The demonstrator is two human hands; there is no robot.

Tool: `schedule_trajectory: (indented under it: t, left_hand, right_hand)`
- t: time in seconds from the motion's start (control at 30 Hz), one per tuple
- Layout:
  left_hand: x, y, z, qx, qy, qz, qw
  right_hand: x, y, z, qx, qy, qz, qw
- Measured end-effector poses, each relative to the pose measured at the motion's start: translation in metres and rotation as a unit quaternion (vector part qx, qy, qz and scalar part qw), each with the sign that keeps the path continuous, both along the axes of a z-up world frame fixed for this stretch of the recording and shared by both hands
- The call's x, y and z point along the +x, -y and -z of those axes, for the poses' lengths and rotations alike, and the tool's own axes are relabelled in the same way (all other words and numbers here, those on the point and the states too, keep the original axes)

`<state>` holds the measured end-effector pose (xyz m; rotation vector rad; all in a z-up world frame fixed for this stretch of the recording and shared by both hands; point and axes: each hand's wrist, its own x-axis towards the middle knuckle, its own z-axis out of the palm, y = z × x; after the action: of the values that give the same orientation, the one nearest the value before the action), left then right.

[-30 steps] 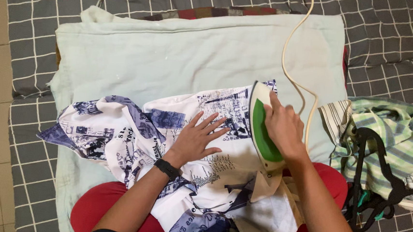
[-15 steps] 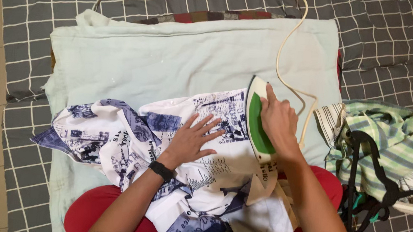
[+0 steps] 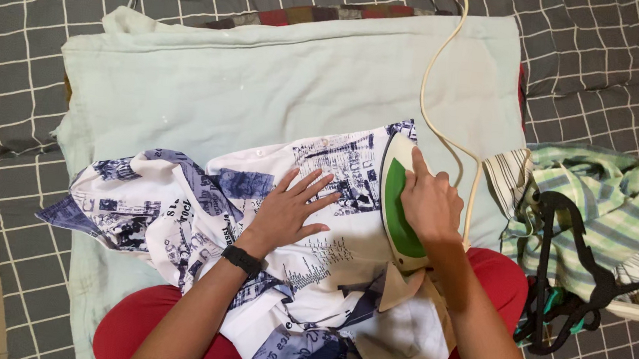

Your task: The person sits cross-legged on a bed, moves a striped cloth aside, and irons a white shirt with a blue pattern using a green and white iron. They smooth the fabric with their hands and move the iron across different sections of the shirt.

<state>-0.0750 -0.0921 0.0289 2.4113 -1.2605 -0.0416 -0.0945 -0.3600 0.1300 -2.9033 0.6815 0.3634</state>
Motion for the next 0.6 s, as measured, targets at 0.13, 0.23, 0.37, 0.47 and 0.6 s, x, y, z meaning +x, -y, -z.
schedule_trajectory:
  t: [0.13, 0.23, 0.37, 0.47, 0.6]
  left_hand:
    - [0.002, 0.0, 0.004, -0.003, -0.006, -0.002, 1.0]
    - [0.002, 0.0, 0.004, -0.003, -0.005, -0.004, 1.0]
    - [0.003, 0.0, 0.003, 0.004, 0.003, -0.005, 1.0]
    - [0.002, 0.001, 0.003, -0.001, 0.007, -0.005, 1.0]
    - [0.002, -0.001, 0.005, -0.002, -0.004, -0.01, 1.0]
  right_hand:
    - [0.02, 0.002, 0.007, -0.015, 0.027, 0.004, 1.0]
    - [0.038, 0.007, 0.01, -0.008, 0.036, 0.001, 0.999]
    - [0.046, 0.012, 0.006, 0.006, 0.048, -0.023, 0.999]
    - [0.027, 0.014, -0.002, 0.039, 0.033, -0.038, 0.998]
    - [-0.001, 0.008, -0.012, 0.075, 0.029, -0.047, 0.996]
